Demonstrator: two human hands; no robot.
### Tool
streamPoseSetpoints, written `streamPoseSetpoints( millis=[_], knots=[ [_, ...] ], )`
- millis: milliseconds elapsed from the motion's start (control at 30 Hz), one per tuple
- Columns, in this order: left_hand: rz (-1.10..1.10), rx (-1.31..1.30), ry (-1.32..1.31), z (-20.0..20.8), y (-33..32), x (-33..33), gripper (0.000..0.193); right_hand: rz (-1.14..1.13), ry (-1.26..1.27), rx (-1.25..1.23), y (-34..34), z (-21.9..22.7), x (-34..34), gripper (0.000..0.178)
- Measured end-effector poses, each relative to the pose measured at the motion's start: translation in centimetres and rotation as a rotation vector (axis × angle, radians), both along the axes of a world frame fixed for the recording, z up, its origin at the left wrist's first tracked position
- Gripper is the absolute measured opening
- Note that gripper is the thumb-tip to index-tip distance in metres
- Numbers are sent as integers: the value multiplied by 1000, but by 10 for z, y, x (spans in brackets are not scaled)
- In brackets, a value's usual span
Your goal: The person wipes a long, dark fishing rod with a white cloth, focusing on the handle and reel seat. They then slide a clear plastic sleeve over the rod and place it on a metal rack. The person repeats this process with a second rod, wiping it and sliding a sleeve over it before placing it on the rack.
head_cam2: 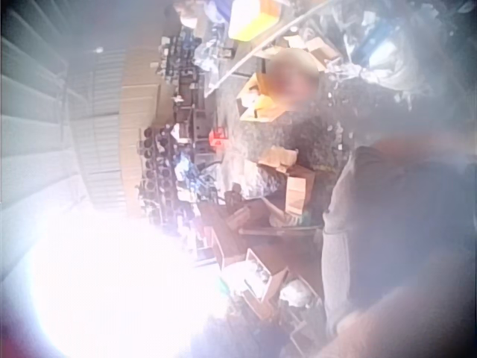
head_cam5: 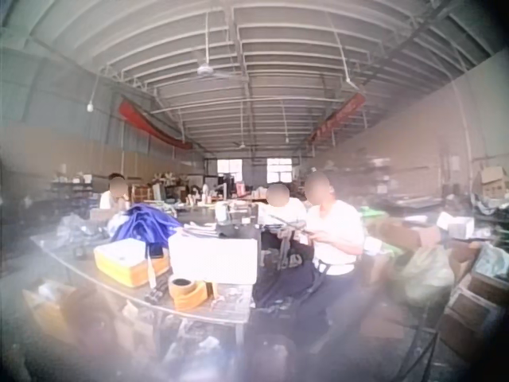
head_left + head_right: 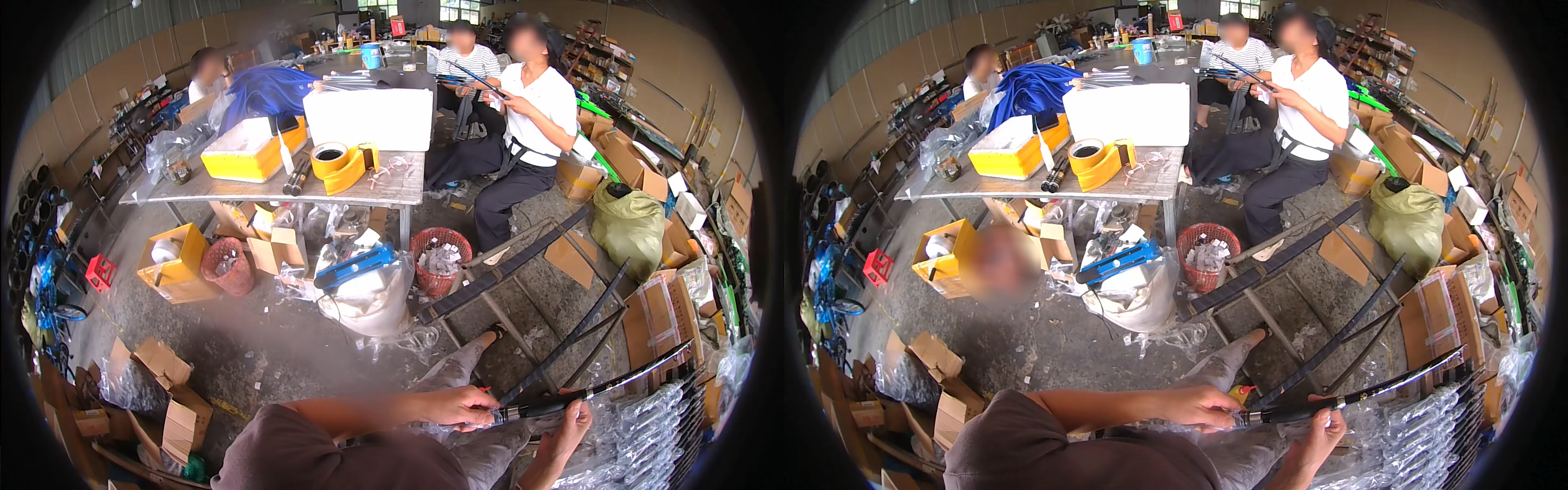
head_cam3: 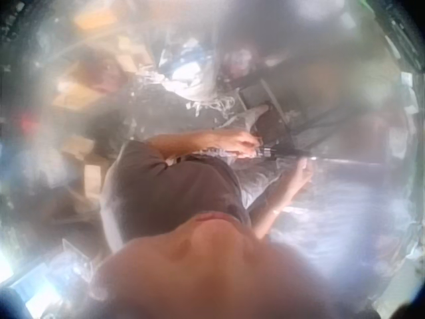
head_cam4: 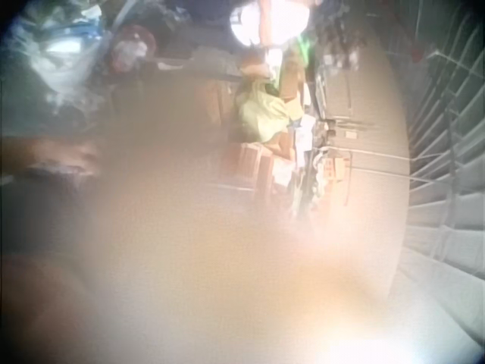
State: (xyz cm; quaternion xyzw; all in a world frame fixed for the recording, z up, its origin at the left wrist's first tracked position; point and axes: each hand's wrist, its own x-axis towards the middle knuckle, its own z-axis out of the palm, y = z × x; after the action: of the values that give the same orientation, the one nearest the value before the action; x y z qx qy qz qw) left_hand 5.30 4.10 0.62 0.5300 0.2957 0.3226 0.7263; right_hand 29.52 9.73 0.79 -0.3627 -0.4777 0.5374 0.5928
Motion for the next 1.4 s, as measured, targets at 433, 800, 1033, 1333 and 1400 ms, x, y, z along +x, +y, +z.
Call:
streamPoseSetpoints(
  millis=[433, 800, 1033, 1333, 1400],
  knots=[
    [-79, -75, -124, -11, 9, 7, 28, 29, 18, -39, -15, 4, -1, 55],
    [-144, -101, -42, -17, 5, 12, 38, -43, 97, -75, -15, 1, 15, 60],
    [-129, -118, -98, -11, 10, 17, 38, 19, 7, -102, -30, 0, 1, 64],
    [-136, -147, -127, -12, 7, 19, 36, -14, 47, -87, -32, 15, -8, 64],
    [-165, -158, -135, -10, 8, 17, 35, 16, 44, -80, -31, 12, -3, 61]
  ],
)
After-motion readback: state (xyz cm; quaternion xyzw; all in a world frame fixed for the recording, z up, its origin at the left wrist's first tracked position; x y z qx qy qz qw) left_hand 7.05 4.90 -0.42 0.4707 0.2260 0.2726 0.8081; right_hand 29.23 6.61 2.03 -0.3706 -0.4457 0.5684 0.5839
